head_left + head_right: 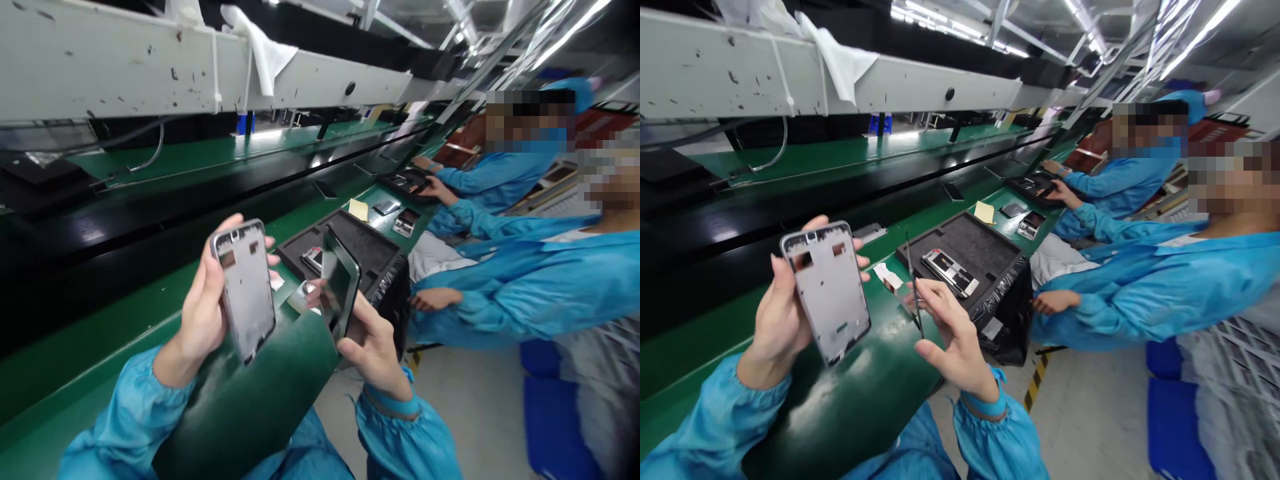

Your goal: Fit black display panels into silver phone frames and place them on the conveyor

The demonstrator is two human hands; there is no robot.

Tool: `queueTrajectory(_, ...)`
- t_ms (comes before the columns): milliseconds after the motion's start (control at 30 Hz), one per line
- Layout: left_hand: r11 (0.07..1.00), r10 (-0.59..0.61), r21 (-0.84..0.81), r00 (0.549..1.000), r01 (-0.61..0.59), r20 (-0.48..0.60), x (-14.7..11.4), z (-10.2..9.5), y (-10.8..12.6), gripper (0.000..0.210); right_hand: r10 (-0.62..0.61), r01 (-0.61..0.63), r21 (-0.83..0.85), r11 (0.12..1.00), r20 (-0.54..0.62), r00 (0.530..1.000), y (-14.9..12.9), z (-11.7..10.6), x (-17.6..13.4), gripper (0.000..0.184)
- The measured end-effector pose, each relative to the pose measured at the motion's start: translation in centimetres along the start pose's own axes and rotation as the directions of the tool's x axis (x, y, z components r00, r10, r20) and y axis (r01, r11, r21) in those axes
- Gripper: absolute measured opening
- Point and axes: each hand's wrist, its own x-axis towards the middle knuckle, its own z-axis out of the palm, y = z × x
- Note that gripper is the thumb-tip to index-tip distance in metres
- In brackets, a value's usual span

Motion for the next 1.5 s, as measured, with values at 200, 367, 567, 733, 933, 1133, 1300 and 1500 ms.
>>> queueTrajectory(200, 0.986, 0.116, 0.133, 0.986, -0.100, -0.118, 2.4, -2.0, -1.2, 0.062, -0.057, 0.114, -0.299, 0.947, 0.193, 0.980, -0.8, -0.5, 1.0, 0.060)
queueTrajectory(367, 0.989, 0.114, 0.102, 0.989, -0.105, -0.090, 2.6, -2.1, -0.9, 0.060, -0.086, 0.169, -0.319, 0.933, 0.259, 0.962, -0.5, -0.1, 1.0, 0.058)
queueTrajectory(567, 0.983, 0.157, 0.100, 0.987, -0.152, -0.035, 2.9, -2.8, -0.8, 0.055, -0.071, 0.190, -0.369, 0.910, 0.313, 0.947, -0.1, -0.4, 0.7, 0.059)
queueTrajectory(733, 0.980, 0.148, 0.131, 0.988, -0.152, 0.042, 2.9, -3.3, -0.5, 0.053, -0.080, 0.199, -0.375, 0.905, 0.310, 0.947, -0.1, 0.3, 0.9, 0.059)
queueTrajectory(933, 0.956, 0.158, 0.228, 0.980, -0.182, 0.118, 3.2, -3.5, -0.7, 0.055, -0.072, 0.094, -0.138, 0.986, 0.162, 0.984, 1.1, 3.9, 1.1, 0.075)
queueTrajectory(1133, 0.912, 0.178, 0.366, 0.982, -0.188, 0.063, 3.3, -3.3, -0.5, 0.058, 0.043, -0.039, -0.051, 0.998, 0.090, 0.995, 1.8, 6.2, 1.8, 0.086)
queueTrajectory(1300, 0.863, 0.248, 0.431, 0.964, -0.265, 0.097, 3.6, -3.5, -0.6, 0.050, 0.080, -0.075, -0.054, 0.996, 0.101, 0.992, 1.9, 7.0, 2.0, 0.092)
queueTrajectory(1500, 0.817, 0.324, 0.427, 0.921, -0.387, 0.214, 3.5, -4.2, -0.5, 0.045, -0.045, 0.049, -0.053, 0.997, 0.065, 0.997, 2.8, 7.4, 2.6, 0.085)
